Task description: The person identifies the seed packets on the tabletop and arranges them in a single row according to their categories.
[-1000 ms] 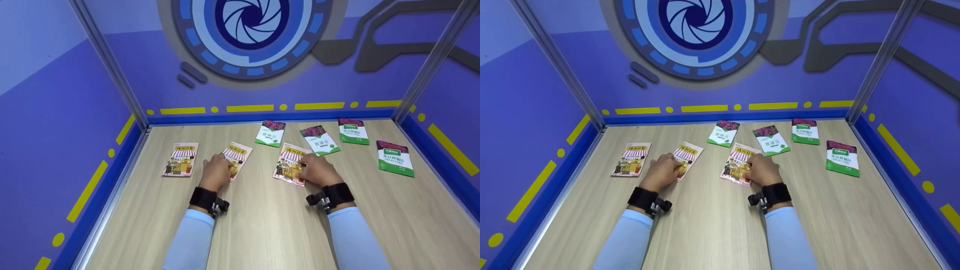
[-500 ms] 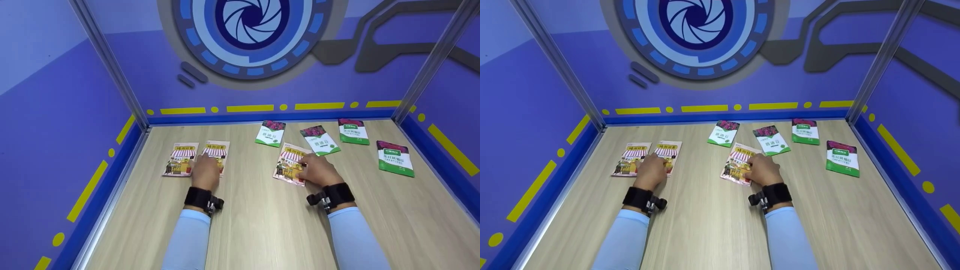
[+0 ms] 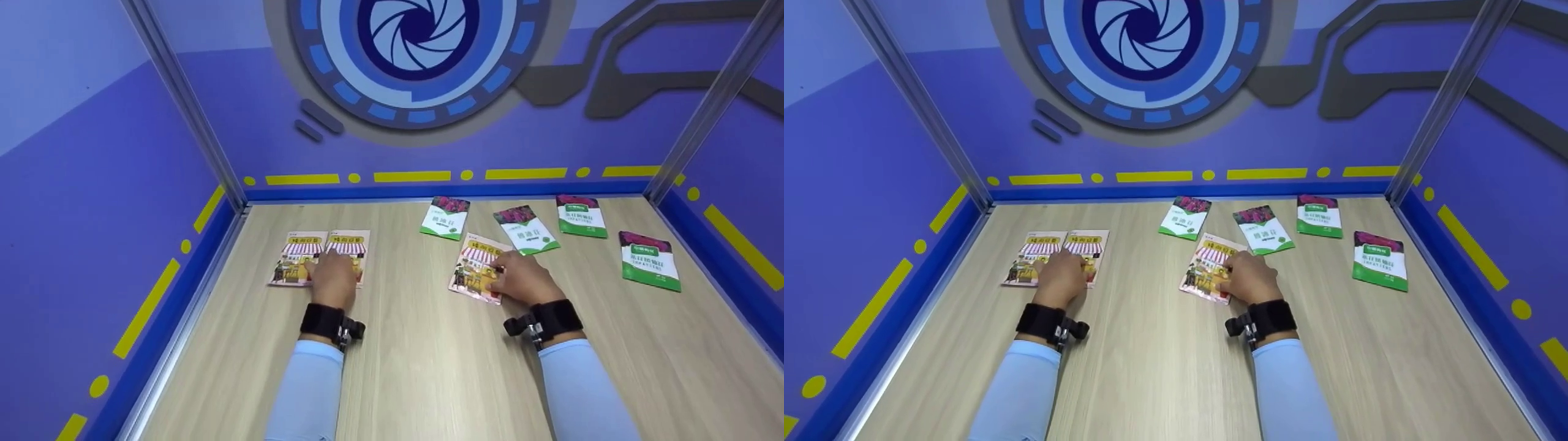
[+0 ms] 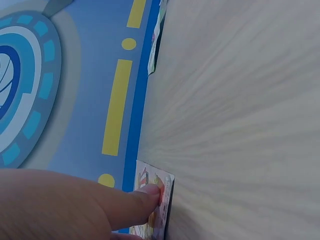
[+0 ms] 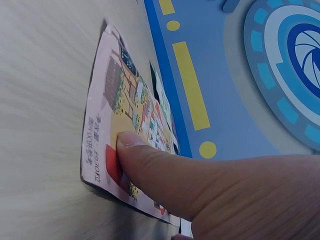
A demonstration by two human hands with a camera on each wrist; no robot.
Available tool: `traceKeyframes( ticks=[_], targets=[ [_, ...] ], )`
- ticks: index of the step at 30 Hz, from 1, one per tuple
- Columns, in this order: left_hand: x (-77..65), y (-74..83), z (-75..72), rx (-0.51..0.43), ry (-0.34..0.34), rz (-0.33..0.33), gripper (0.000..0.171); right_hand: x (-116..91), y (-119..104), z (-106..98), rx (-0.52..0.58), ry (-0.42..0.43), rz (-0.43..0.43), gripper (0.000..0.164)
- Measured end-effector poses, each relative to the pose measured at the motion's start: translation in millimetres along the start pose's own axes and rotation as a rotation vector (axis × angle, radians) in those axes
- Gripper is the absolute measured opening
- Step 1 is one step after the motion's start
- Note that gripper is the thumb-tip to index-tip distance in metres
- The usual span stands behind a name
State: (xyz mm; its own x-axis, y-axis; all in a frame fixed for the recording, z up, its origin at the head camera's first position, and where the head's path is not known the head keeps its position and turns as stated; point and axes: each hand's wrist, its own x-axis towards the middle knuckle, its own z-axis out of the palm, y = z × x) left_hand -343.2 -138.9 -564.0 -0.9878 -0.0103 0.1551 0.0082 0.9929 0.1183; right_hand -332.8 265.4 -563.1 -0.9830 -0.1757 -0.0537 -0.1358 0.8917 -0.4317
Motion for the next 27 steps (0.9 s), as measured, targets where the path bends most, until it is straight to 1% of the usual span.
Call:
traceKeyframes(
  ticks=[4, 8, 13, 16, 18, 21, 23, 25, 27],
  targets=[
    [1.0, -0.6, -1.6, 0.011, -0.005, -0.013, 0.016, -1.1, -0.5, -1.3, 0.003, 0.001, -0.008, 0.054],
    [0.7, -1.5, -2.8, 0.012, -0.004, -0.002, 0.017, -2.6, -1.7, -3.1, 0.0, 0.009, -0.021, 0.053],
    [1.2, -0.7, -5.6, 0.013, 0.017, 0.009, 0.017, -1.8, -1.4, -3.9, -0.025, 0.032, -0.046, 0.053],
    [2.3, 0.6, -9.1, 0.002, 0.016, 0.01, 0.014, -0.5, -0.6, -3.9, -0.029, 0.033, -0.043, 0.055],
    [3.4, 2.7, -10.7, -0.01, 0.018, 0.018, 0.016, 0.1, -0.9, -4.3, -0.029, 0.027, -0.034, 0.055],
    [5.1, 9.0, -11.8, -0.053, 0.04, 0.052, 0.024, 1.2, -1.6, -4.1, -0.03, 0.017, -0.018, 0.053],
    [6.2, 15.1, -10.9, -0.075, 0.052, 0.089, 0.023, 1.5, -3.3, -3.4, -0.026, 0.004, -0.013, 0.051],
    [6.6, 22.3, -9.4, -0.096, 0.049, 0.127, 0.022, 1.6, -6.1, -1.9, -0.018, -0.014, -0.008, 0.049],
    [5.9, 30.1, -7.8, -0.111, 0.033, 0.161, 0.022, 1.7, -10.1, 0.1, -0.013, -0.032, -0.017, 0.05]
  ],
)
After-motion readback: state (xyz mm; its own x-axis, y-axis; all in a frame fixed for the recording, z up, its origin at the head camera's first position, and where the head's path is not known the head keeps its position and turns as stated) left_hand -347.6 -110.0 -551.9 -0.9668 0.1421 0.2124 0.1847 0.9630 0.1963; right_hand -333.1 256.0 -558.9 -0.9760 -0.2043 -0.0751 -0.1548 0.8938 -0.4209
